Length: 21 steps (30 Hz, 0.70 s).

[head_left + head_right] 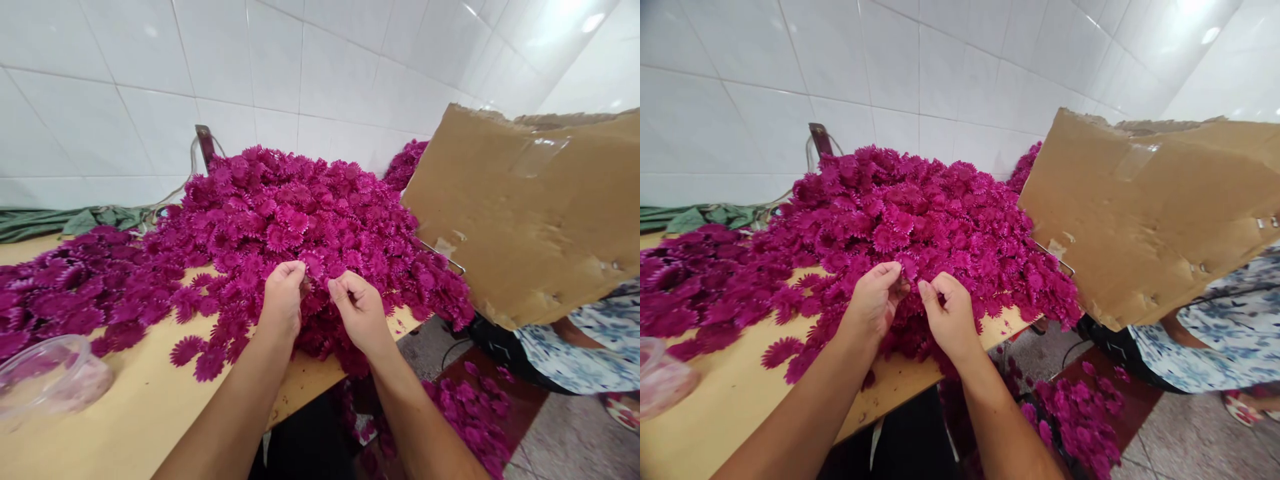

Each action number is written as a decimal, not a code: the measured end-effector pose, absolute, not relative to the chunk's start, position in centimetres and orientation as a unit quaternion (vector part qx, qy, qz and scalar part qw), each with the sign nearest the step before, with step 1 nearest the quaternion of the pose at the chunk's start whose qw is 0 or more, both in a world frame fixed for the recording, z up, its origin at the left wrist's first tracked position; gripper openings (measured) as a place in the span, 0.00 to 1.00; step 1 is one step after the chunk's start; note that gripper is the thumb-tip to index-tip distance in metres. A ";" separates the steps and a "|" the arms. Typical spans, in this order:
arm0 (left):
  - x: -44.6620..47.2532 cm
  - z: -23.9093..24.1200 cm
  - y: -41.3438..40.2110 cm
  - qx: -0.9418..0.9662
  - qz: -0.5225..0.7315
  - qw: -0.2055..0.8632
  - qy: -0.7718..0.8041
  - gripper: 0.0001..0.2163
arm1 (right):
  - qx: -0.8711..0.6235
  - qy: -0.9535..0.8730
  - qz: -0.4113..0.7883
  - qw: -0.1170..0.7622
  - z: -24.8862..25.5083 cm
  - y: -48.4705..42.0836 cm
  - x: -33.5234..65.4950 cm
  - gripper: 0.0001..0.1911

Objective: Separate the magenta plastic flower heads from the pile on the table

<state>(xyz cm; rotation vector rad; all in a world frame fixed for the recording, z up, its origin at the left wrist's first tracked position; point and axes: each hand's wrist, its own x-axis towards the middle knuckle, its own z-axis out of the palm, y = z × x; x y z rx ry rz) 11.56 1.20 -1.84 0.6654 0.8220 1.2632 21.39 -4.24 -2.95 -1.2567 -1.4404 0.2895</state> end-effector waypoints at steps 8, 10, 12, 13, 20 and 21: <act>11.7 0.3 1.6 0.211 0.566 0.711 0.360 0.06 | -0.522 -0.643 0.080 0.554 -1.7 -4.8 21.6 0.18; 10.6 1.1 2.6 0.155 0.597 0.694 0.372 0.09 | -0.512 -0.628 0.078 0.580 -1.5 -5.7 22.3 0.17; 9.1 1.6 3.6 0.125 0.636 0.659 0.381 0.12 | -0.509 -0.613 0.077 0.600 -1.5 -6.3 23.6 0.16; 8.4 1.7 3.9 0.129 0.656 0.637 0.384 0.12 | -0.517 -0.610 0.076 0.595 -1.6 -6.4 24.5 0.15; 8.4 -1.1 1.6 0.348 0.508 0.678 0.401 0.06 | -0.645 -0.579 -0.005 0.499 -2.2 -3.6 27.6 0.08; 8.7 -1.6 1.1 0.363 0.496 0.683 0.395 0.08 | -0.637 -0.585 -0.003 0.503 -2.1 -3.5 27.1 0.08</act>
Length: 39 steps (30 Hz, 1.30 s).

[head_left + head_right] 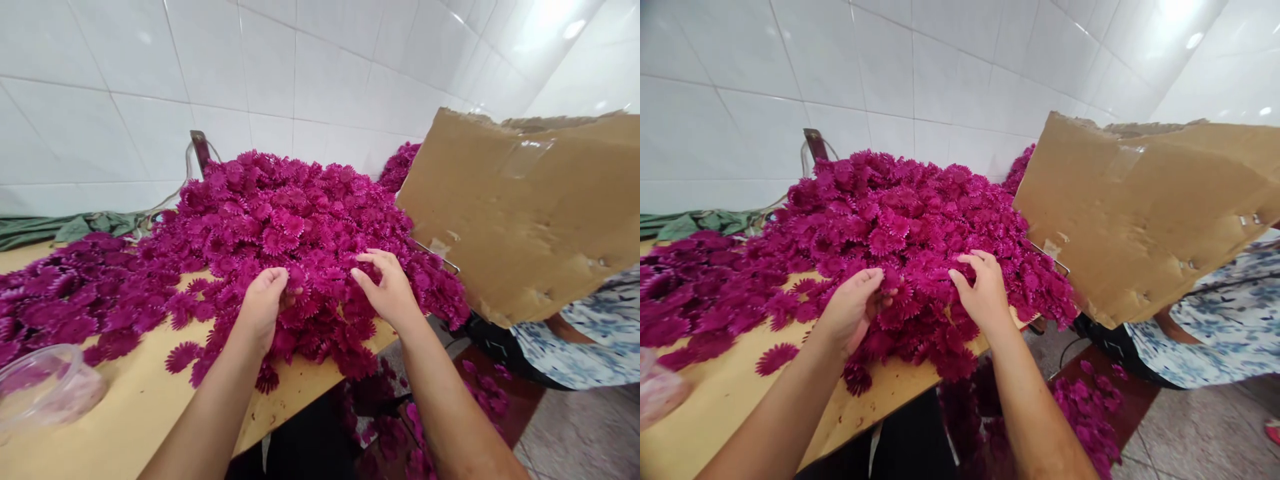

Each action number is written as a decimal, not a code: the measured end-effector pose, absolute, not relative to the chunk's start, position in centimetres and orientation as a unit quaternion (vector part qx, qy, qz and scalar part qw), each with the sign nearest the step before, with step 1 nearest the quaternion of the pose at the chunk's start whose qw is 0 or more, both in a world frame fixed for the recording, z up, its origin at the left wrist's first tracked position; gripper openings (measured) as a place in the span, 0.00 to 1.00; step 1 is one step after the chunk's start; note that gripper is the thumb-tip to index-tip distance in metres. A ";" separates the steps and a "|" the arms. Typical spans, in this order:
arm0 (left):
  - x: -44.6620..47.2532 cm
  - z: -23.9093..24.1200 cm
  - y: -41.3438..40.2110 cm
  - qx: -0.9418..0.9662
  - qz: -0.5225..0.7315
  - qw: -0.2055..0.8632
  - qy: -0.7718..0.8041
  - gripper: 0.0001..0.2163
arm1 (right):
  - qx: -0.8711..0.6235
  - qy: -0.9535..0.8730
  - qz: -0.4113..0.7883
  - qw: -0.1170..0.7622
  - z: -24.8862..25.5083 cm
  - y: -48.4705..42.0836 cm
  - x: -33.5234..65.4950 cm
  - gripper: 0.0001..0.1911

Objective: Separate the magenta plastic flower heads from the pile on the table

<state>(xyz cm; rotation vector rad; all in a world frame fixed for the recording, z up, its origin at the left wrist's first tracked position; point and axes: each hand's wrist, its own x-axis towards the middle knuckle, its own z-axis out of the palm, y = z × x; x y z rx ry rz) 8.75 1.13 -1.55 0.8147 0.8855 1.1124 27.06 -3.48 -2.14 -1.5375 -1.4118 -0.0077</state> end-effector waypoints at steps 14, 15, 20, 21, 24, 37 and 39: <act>9.8 -3.4 0.1 0.463 0.495 0.655 0.334 0.14 | -0.565 -0.591 0.226 0.530 -2.1 -4.0 22.0 0.09; 9.7 -3.5 0.3 0.468 0.492 0.649 0.344 0.13 | -0.560 -0.583 0.233 0.540 -2.1 -4.1 22.1 0.09; 9.8 -3.2 0.1 0.538 0.438 0.624 0.360 0.12 | -0.558 -0.572 0.245 0.549 -1.9 -3.9 22.0 0.13; 9.9 -3.1 0.1 0.554 0.428 0.614 0.364 0.12 | -0.559 -0.577 0.255 0.538 -1.8 -3.8 21.9 0.14; 9.7 -3.0 0.3 0.598 0.411 0.573 0.381 0.12 | -0.564 -0.590 0.290 0.501 -1.7 -3.7 21.6 0.15; 9.6 -3.4 0.7 0.652 0.429 0.501 0.374 0.13 | -0.518 -0.563 0.336 0.549 -1.8 -2.5 21.2 0.07; 9.7 -3.3 0.4 0.660 0.429 0.508 0.350 0.11 | -0.532 -0.544 0.317 0.567 -1.7 -2.3 21.4 0.07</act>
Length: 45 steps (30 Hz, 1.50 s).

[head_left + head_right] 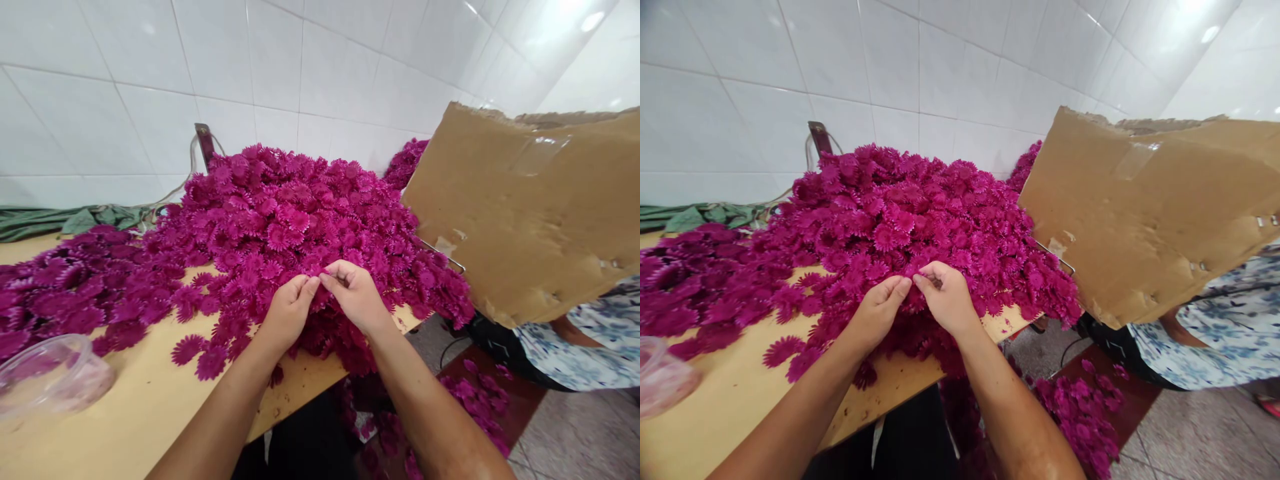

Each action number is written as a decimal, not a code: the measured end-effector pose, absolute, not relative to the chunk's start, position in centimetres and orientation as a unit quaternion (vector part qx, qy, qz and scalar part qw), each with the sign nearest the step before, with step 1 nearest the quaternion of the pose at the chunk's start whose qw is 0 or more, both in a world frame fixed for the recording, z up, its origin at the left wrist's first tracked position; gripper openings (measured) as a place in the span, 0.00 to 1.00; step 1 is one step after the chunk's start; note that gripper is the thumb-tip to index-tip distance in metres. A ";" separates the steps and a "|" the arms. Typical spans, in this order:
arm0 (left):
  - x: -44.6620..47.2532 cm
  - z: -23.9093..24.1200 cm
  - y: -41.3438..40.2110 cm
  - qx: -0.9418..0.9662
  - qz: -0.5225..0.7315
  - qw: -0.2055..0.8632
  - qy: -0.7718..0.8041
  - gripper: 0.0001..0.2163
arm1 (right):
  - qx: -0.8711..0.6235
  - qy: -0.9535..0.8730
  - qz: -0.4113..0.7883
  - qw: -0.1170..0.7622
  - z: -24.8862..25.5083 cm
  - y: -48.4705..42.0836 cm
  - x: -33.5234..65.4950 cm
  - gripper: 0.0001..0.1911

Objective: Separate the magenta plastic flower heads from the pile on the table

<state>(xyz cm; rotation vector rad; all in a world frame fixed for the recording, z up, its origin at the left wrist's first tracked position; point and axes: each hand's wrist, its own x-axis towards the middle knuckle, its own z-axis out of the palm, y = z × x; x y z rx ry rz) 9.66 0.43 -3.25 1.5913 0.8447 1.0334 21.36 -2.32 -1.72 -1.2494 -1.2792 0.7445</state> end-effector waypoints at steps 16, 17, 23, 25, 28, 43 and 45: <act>10.7 -2.4 0.1 0.646 0.452 0.520 0.330 0.13 | -0.566 -0.474 0.142 0.659 -1.5 0.9 23.2 0.06; 10.4 -2.3 -0.1 0.649 0.447 0.522 0.328 0.13 | -0.588 -0.447 0.093 0.668 -1.5 1.1 24.4 0.05; 8.3 -2.6 -0.6 0.625 0.414 0.567 0.342 0.10 | -0.649 -0.428 0.044 0.627 -2.2 0.6 30.7 0.08; 8.4 -2.8 -0.4 0.613 0.421 0.583 0.327 0.08 | -0.630 -0.490 0.091 0.596 -2.0 -0.4 29.9 0.15; 8.9 -3.0 0.0 0.621 0.417 0.577 0.327 0.08 | -0.600 -0.555 0.138 0.560 -1.1 -2.0 26.6 0.16; 8.7 -3.3 -0.1 0.637 0.431 0.550 0.325 0.17 | -0.550 -0.546 0.303 0.555 -1.2 -2.3 21.2 0.06; 8.8 -3.0 -0.3 0.666 0.411 0.536 0.317 0.15 | -0.558 -0.520 0.281 0.583 -0.9 -1.9 21.6 0.07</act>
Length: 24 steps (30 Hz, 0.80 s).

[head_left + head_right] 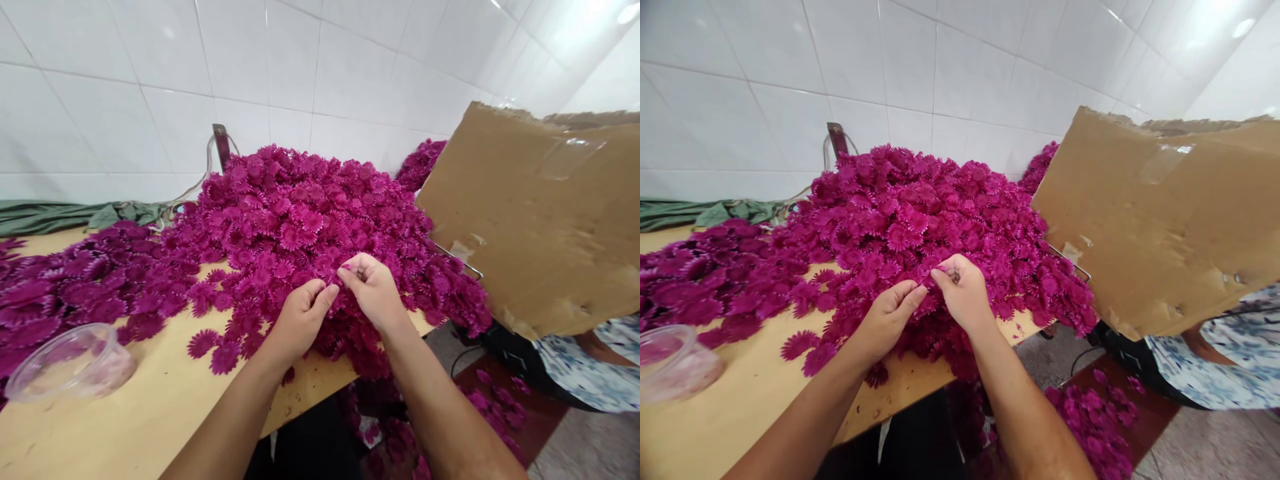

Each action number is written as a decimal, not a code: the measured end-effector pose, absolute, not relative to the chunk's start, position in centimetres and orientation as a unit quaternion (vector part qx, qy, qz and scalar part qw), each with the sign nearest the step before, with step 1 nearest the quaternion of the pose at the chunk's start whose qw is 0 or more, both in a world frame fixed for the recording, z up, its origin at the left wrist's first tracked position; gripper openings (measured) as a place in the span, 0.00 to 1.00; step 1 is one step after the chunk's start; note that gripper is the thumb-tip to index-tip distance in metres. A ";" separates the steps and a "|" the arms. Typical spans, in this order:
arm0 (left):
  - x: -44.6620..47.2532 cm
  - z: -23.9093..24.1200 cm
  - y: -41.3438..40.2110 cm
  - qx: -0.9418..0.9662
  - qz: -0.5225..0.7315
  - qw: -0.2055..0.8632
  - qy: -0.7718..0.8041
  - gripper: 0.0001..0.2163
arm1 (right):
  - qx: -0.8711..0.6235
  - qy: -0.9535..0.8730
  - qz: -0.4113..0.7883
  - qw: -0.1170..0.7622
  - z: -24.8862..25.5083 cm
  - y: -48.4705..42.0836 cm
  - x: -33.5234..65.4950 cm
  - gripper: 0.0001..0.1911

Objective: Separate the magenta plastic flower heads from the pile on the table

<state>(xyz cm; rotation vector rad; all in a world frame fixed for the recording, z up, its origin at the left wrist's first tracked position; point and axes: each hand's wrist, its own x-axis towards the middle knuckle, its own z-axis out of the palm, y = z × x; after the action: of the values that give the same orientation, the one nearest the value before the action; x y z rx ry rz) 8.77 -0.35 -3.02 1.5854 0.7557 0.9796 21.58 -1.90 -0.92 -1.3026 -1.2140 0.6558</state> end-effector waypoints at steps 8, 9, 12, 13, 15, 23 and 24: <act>9.7 -2.5 -0.3 0.685 0.442 0.482 0.321 0.09 | -0.552 -0.464 0.242 0.649 -1.1 0.7 22.8 0.09; 9.5 -2.6 -0.4 0.685 0.444 0.480 0.321 0.09 | -0.567 -0.446 0.221 0.656 -1.1 1.1 23.4 0.09; 8.4 -2.9 -1.1 0.690 0.431 0.488 0.317 0.10 | -0.645 -0.322 0.103 0.686 -1.2 1.9 26.6 0.08; 7.9 -3.0 -1.3 0.688 0.419 0.500 0.317 0.10 | -0.661 -0.290 0.079 0.688 -1.2 1.9 27.8 0.07; 7.0 -3.2 -1.4 0.666 0.402 0.538 0.323 0.10 | -0.675 -0.301 0.062 0.671 -1.4 1.6 29.8 0.07; 7.5 -2.8 -0.4 0.560 0.426 0.626 0.336 0.13 | -0.605 -0.603 0.077 0.515 -1.2 -2.1 25.0 0.13; 7.5 -2.9 -0.3 0.565 0.425 0.617 0.344 0.12 | -0.586 -0.621 0.123 0.506 -1.0 -2.6 23.9 0.12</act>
<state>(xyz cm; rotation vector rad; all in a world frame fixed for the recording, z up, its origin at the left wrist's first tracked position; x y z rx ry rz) 7.49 -0.30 -2.87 1.3017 0.7926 0.9793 23.86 -2.59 -0.97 -1.4136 -1.4976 0.2963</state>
